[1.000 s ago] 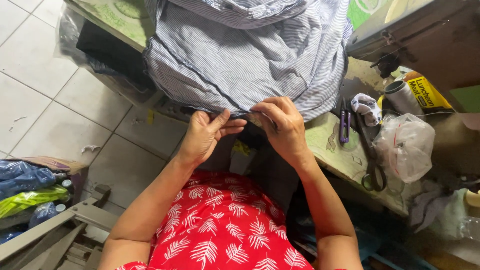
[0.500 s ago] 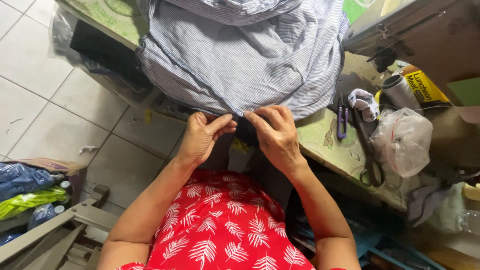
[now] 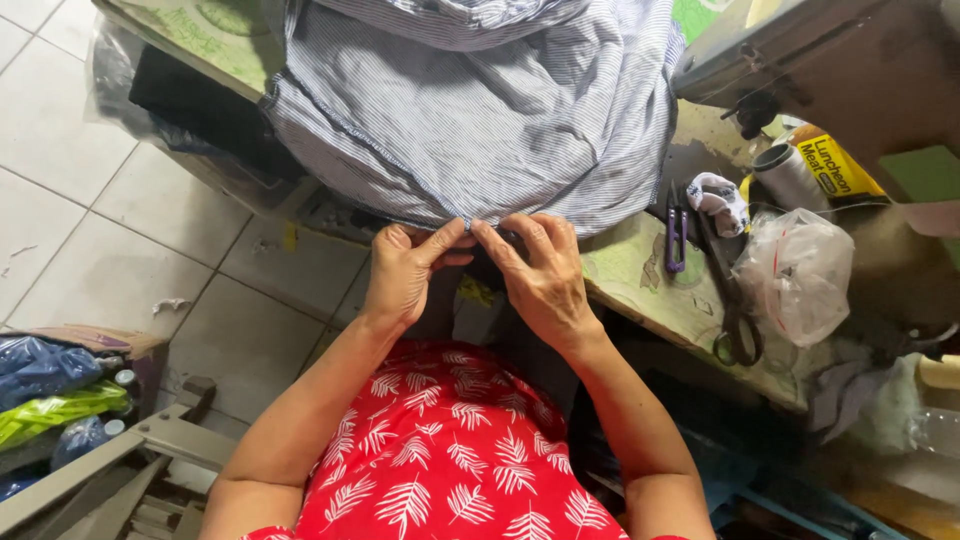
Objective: Cutting a striped fabric garment with scissors on a sewing table
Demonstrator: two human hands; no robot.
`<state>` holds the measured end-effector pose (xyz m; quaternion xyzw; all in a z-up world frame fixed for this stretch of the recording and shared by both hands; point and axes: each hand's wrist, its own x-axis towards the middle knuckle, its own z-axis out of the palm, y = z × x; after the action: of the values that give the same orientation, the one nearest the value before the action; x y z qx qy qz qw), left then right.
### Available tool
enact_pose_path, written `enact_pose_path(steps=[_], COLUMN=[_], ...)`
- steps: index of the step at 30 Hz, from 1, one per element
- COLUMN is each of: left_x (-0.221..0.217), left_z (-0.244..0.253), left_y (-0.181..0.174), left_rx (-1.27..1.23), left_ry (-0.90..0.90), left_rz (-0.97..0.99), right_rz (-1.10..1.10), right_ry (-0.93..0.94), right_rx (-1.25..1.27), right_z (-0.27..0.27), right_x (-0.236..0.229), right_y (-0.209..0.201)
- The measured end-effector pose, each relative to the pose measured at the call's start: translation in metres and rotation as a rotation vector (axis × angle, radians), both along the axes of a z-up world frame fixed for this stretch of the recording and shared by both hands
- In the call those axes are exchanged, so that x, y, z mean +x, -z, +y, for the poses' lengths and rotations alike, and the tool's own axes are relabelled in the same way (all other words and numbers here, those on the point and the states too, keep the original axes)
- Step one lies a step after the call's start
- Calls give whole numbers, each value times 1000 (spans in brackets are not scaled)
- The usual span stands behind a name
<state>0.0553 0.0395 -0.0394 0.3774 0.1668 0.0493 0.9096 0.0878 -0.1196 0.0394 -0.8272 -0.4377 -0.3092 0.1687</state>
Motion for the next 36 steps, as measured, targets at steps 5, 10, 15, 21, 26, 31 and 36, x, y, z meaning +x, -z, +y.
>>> enact_pose_path(steps=[5, 10, 15, 21, 26, 31, 36], left_x=[-1, -2, -4, -3, -4, -4, -5], left_z=[-1, 0, 1, -4, -6, -6, -4], left_y=[3, 19, 17, 20, 12, 11, 2], left_rx=[79, 114, 87, 38, 34, 37, 67], left_ry=[42, 8, 9, -31, -57, -34, -27], left_rz=[33, 59, 113, 123, 104, 20, 18], right_rz=[31, 148, 127, 244, 415, 1060, 1316], right_ry=[45, 41, 391, 869, 939, 1135, 881], right_rx=[14, 102, 81, -164, -317, -113, 331], right_z=[-6, -33, -124, -233, -274, -274, -349], right_x=[-6, -13, -21, -81, -85, -68, -97], right_y=[-2, -10, -38, -27, -12, -39, -15])
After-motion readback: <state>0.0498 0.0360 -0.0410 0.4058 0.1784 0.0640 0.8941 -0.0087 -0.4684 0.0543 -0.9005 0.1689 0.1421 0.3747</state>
